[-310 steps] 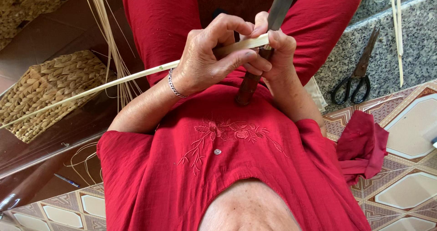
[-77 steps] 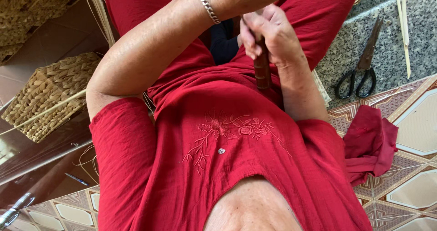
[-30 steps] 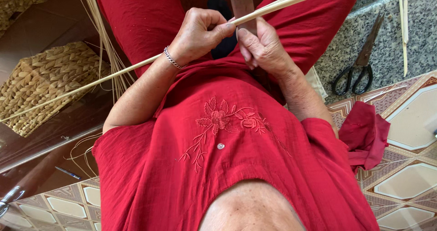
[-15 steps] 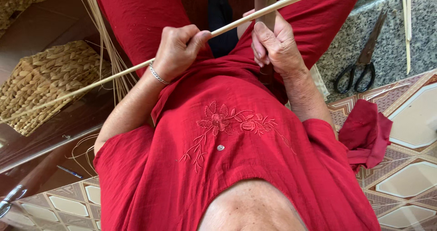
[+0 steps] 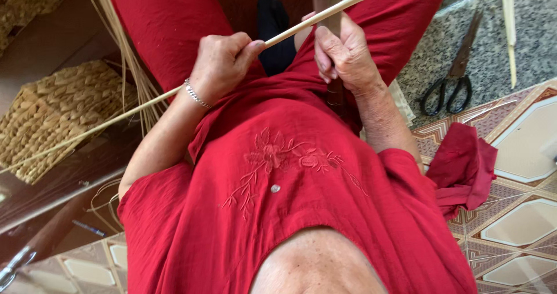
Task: The person sits on the floor and works rattan/bamboo strips on their lap, using a knife to split and shave the strips into thinner weaving strands, pulling strips off a pile and setting processed ones aside. Scissors lie nearby and woven baskets are visible around the work area.
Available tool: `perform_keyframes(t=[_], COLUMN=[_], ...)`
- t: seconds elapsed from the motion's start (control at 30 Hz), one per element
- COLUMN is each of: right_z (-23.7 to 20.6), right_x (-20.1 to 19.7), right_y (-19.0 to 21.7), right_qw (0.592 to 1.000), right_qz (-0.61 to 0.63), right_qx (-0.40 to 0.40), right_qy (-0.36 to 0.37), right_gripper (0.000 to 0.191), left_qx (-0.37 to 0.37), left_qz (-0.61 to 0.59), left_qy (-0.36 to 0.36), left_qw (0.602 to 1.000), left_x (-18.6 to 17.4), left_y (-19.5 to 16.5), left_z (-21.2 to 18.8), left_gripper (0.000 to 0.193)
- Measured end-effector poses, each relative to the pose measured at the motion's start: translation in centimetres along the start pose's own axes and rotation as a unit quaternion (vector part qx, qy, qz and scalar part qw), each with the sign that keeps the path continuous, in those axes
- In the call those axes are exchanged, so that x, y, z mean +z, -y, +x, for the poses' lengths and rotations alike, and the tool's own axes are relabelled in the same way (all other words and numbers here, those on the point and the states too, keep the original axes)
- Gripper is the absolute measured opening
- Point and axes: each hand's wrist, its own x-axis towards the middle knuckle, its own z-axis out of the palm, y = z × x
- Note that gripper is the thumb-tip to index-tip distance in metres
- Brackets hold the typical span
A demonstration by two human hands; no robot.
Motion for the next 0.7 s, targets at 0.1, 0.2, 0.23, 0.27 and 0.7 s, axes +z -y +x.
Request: perform_keyframes(t=[0.1,0.2,0.23,0.27,0.7], right_z=[0.3,0.8,1.0,1.1,2.9], right_x=[-0.1,0.0,0.1,0.2,-0.9], right_y=[0.2,0.0,-0.1,-0.2,-0.2], right_qw=[0.999,0.999,0.998,0.998,0.997], right_qz=[-0.03,-0.016,-0.005,-0.022,0.042], right_qx=[0.013,0.039,0.048,0.046,0.04], right_qy=[0.009,0.035,0.047,0.037,0.054], right_gripper=[0.025,0.014,0.015,0.013,0.026], left_qx=[0.167,0.26,0.3,0.298,0.291], left_qz=[0.109,0.119,0.138,0.143,-0.086], left_qy=[-0.123,-0.164,-0.178,-0.154,0.027], left_qw=[0.972,0.944,0.927,0.931,0.952], left_x=[-1.1,-0.2,0.7,1.8,1.8], left_y=[-2.4,-5.7,-6.7,-7.7,-7.0], left_z=[1.8,5.3,6.8,8.2,12.1], left_gripper=[0.029,0.037,0.04,0.036,0.009])
